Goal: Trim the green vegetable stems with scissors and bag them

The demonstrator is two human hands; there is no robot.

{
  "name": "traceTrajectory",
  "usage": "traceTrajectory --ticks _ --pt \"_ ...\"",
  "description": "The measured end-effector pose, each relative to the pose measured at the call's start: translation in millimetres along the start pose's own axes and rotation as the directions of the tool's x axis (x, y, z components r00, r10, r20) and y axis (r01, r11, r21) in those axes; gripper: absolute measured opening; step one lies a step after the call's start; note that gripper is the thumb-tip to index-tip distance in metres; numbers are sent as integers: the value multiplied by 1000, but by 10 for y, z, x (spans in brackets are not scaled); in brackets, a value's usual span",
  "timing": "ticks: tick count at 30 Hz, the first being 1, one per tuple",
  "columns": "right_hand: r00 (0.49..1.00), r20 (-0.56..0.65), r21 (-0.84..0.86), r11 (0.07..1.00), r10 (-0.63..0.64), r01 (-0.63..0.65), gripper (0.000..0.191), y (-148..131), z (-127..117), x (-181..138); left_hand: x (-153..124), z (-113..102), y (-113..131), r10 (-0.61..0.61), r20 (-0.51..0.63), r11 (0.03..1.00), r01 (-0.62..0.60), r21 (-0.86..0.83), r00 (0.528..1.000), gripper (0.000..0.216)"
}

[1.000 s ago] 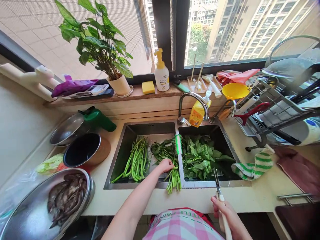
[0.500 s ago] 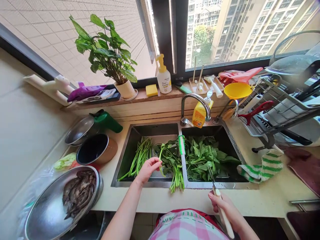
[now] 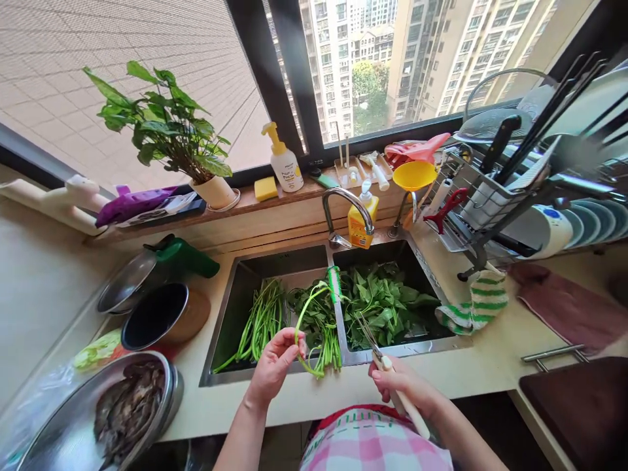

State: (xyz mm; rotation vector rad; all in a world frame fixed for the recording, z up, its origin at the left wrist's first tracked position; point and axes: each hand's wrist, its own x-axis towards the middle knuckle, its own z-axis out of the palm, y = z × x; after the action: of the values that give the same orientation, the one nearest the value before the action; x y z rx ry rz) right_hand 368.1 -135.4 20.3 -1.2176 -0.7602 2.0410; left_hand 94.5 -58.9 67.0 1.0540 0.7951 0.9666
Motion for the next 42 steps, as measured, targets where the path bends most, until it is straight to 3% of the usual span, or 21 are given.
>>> traceTrajectory --ticks 6,12,23,33,42 --pt "992 81 178 978 94 -107 43 -104 11 16 -1 217 66 8 73 999 -5 -45 997 15" --pt "975 221 403 909 18 -108 46 -232 38 40 -17 333 71 -22 148 997 32 -65 989 12" --pt "971 241 513 850 -6 -122 41 -189 -41 -16 -46 491 120 25 227 981 19 -191 974 10" --pt "878 474 622 730 -64 -282 48 -3 -63 29 -32 553 184 27 240 972 31 -234 971 7" --pt "853 484 681 696 -197 -226 51 -257 -58 113 -69 539 147 14 290 957 71 -281 957 6"
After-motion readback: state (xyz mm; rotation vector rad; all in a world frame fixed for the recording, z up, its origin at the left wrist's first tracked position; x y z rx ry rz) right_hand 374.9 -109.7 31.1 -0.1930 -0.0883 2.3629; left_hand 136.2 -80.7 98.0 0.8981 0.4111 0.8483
